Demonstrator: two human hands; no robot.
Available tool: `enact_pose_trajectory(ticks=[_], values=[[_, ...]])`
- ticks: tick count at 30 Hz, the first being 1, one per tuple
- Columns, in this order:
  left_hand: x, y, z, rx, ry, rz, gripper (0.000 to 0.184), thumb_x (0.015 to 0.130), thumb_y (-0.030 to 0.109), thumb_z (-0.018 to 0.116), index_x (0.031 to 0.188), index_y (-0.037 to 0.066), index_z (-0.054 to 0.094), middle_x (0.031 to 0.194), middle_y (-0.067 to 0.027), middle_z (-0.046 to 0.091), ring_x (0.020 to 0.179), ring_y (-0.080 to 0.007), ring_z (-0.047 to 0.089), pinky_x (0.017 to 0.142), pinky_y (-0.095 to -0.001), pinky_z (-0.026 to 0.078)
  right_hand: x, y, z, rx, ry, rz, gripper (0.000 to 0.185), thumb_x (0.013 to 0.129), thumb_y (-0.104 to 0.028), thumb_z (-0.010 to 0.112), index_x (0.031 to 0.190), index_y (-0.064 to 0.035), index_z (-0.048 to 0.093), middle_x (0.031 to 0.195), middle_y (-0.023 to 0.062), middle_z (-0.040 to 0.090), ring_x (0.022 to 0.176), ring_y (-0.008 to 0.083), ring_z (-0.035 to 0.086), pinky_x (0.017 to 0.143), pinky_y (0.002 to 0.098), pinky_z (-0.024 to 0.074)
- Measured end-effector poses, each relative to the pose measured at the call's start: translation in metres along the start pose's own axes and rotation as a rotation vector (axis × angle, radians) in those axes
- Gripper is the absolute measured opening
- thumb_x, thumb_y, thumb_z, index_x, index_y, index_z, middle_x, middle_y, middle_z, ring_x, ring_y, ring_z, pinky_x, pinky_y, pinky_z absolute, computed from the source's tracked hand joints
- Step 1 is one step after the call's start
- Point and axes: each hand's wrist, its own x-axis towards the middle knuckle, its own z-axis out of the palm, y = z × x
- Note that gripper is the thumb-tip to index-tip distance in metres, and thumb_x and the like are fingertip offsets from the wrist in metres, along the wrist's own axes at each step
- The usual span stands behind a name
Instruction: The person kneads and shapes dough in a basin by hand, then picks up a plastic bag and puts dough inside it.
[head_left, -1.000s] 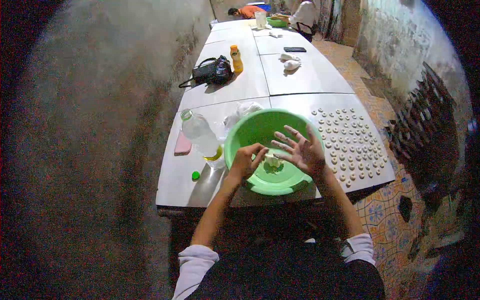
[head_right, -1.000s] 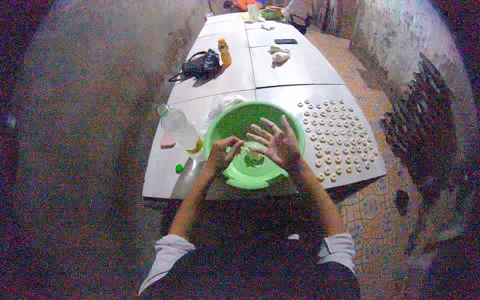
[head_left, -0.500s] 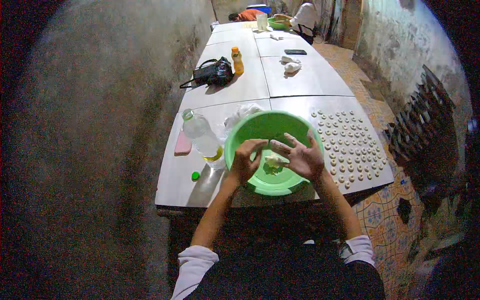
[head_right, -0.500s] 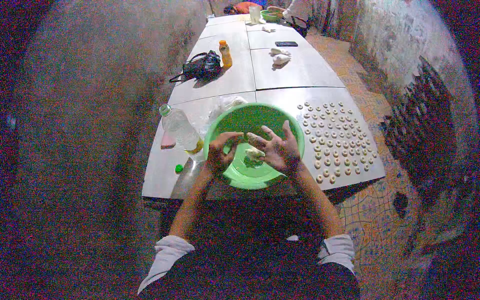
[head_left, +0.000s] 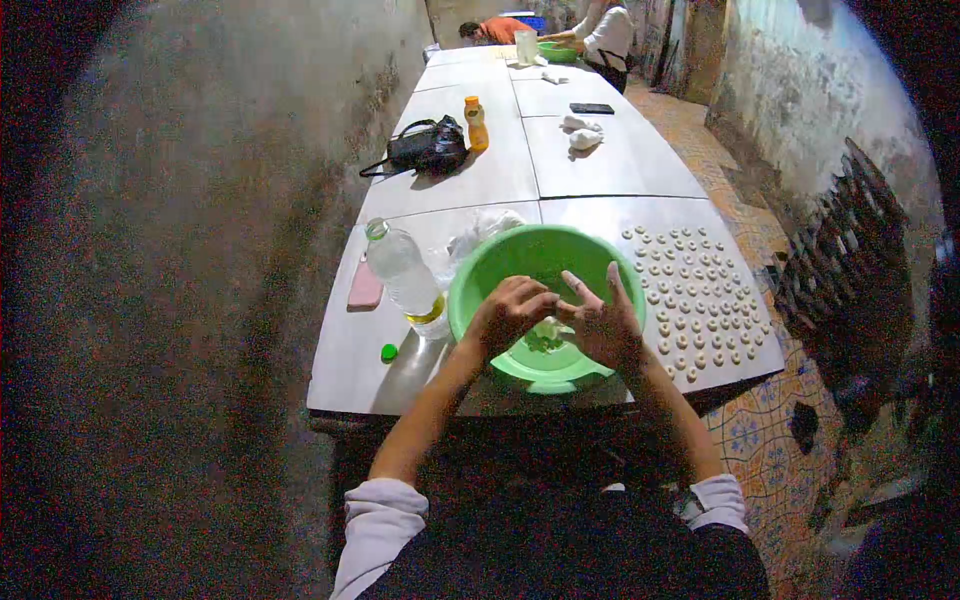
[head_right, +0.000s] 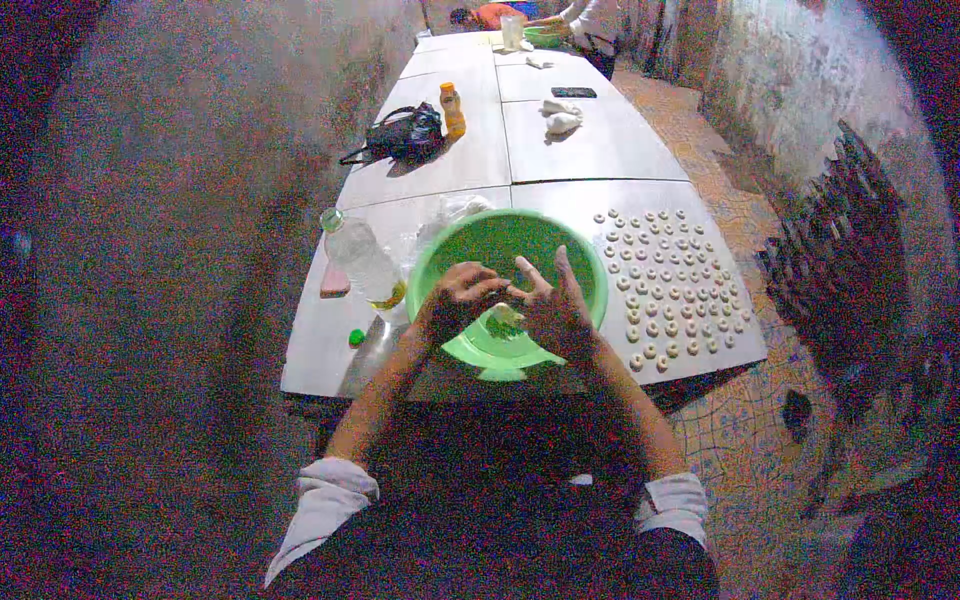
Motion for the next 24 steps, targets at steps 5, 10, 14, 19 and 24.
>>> enact_pose_trajectory(ticks=[5, 10, 14, 19, 24], values=[[-0.007, -0.004, 0.002, -0.110, 0.033, -0.012, 0.018, 0.068, 0.009, 0.061, 0.085, 0.006, 0.056, 0.082, -0.0092, 0.055, 0.080, -0.0274, 0.055, 0.071, -0.0358, 0.046, -0.004, -0.029, 0.010, 0.164, -0.040, 0.008, 0.082, 0.074, -0.068, 0.031, 0.135, -0.0178, 0.006, 0.128, 0.0214, 0.032, 0.115, 0.0292, 0.036, 0.095, 0.0478, 0.0230], [-0.010, -0.003, 0.005, -0.129, 0.124, -0.062, 0.016, 0.068, 0.002, 0.060, 0.084, 0.005, 0.057, 0.080, -0.0108, 0.055, 0.077, -0.0271, 0.056, 0.067, -0.0343, 0.047, -0.004, -0.030, 0.014, 1.041, -0.081, 0.150, 0.088, 0.072, -0.071, 0.033, 0.134, -0.0160, 0.003, 0.128, 0.0232, 0.033, 0.104, 0.0346, 0.046, 0.072, 0.0399, 0.0458], [-0.018, -0.014, 0.005, -0.118, 0.164, -0.267, 0.017, 0.070, 0.004, 0.059, 0.087, 0.004, 0.059, 0.082, -0.0110, 0.058, 0.078, -0.0265, 0.058, 0.070, -0.0335, 0.048, -0.004, -0.031, 0.013, 1.038, -0.036, 0.134, 0.088, 0.072, -0.071, 0.032, 0.134, -0.0154, 0.003, 0.130, 0.0225, 0.030, 0.108, 0.0356, 0.043, 0.075, 0.0422, 0.0441], [-0.004, 0.005, -0.003, -0.209, 0.221, -0.357, 0.021, 0.070, 0.009, 0.064, 0.091, 0.006, 0.060, 0.082, -0.0106, 0.058, 0.075, -0.0246, 0.058, 0.064, -0.0317, 0.048, -0.004, -0.030, 0.011, 0.997, -0.057, 0.083, 0.088, 0.073, -0.070, 0.028, 0.134, -0.0140, -0.001, 0.133, 0.0203, 0.025, 0.114, 0.0318, 0.036, 0.089, 0.0492, 0.0307], [-0.005, -0.001, 0.003, -0.197, 0.171, -0.288, 0.028, 0.067, 0.011, 0.067, 0.093, 0.005, 0.058, 0.086, -0.0111, 0.057, 0.080, -0.0253, 0.057, 0.070, -0.0329, 0.047, -0.004, -0.030, 0.013, 1.018, -0.058, 0.104, 0.086, 0.074, -0.070, 0.027, 0.134, -0.0116, 0.007, 0.130, 0.0191, 0.031, 0.111, 0.0295, 0.040, 0.088, 0.0496, 0.0309]])
